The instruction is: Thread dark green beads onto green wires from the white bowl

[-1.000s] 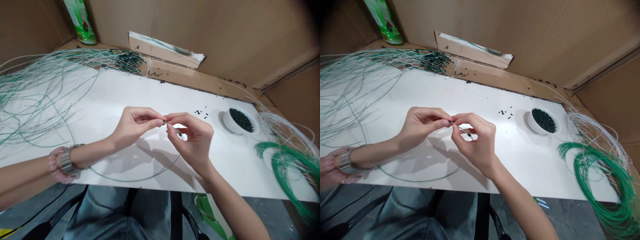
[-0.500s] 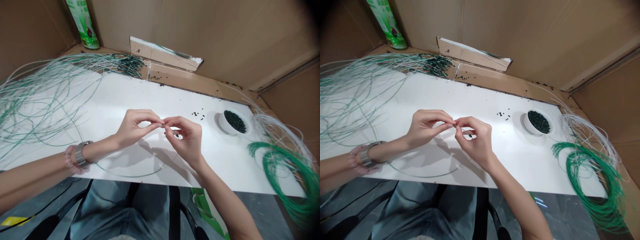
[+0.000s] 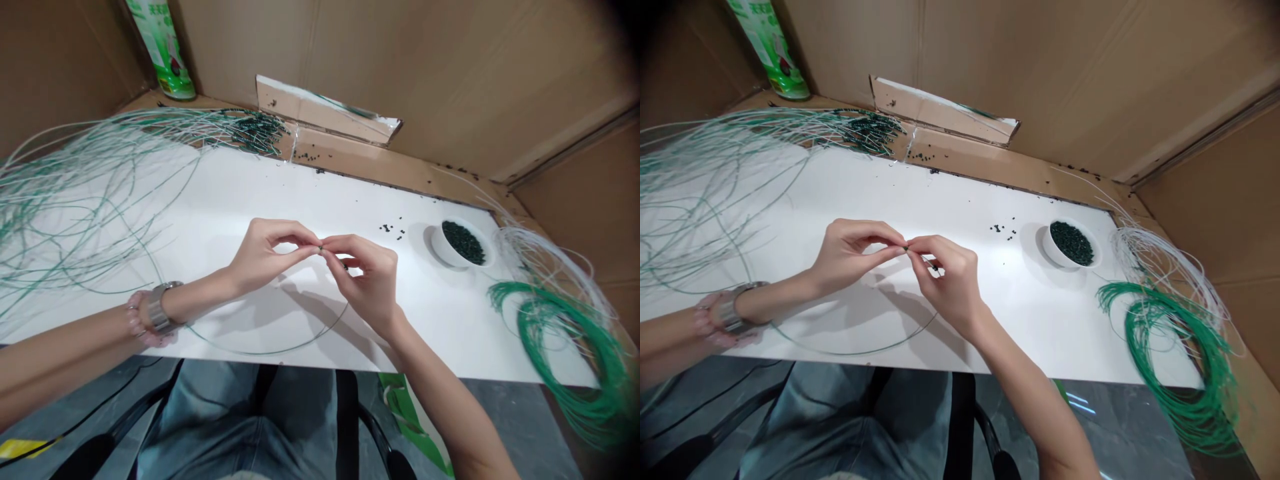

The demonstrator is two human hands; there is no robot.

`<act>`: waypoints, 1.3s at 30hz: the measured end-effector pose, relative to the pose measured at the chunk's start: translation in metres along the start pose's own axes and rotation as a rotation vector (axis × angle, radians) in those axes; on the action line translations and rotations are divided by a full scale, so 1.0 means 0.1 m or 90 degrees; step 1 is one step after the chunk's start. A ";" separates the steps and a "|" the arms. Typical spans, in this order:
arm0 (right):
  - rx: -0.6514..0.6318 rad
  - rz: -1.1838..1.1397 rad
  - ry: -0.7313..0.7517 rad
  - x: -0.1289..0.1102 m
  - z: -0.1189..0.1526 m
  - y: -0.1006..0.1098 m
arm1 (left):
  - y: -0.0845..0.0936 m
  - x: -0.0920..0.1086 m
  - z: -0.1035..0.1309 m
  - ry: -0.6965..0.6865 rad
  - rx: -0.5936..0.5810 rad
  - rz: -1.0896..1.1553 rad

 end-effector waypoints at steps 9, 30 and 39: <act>-0.057 -0.106 -0.165 0.16 -0.05 -0.04 | -0.01 0.03 0.00 -0.054 -0.042 -0.117; -0.130 -0.037 -0.125 0.17 -0.11 -0.04 | -0.03 -0.02 0.00 -0.038 -0.029 -0.182; -0.107 -0.128 -0.118 0.21 -0.18 0.03 | -0.08 -0.06 -0.07 -0.004 0.026 -0.135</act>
Point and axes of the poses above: each hand's wrist, its own z-axis away from the middle knuckle, its own y-axis out of the back of the hand, x = y × z, the point moved 6 cm from there along -z, towards the middle knuckle, and after that the axes turned 14 degrees about -y, right-handed, at the moved point
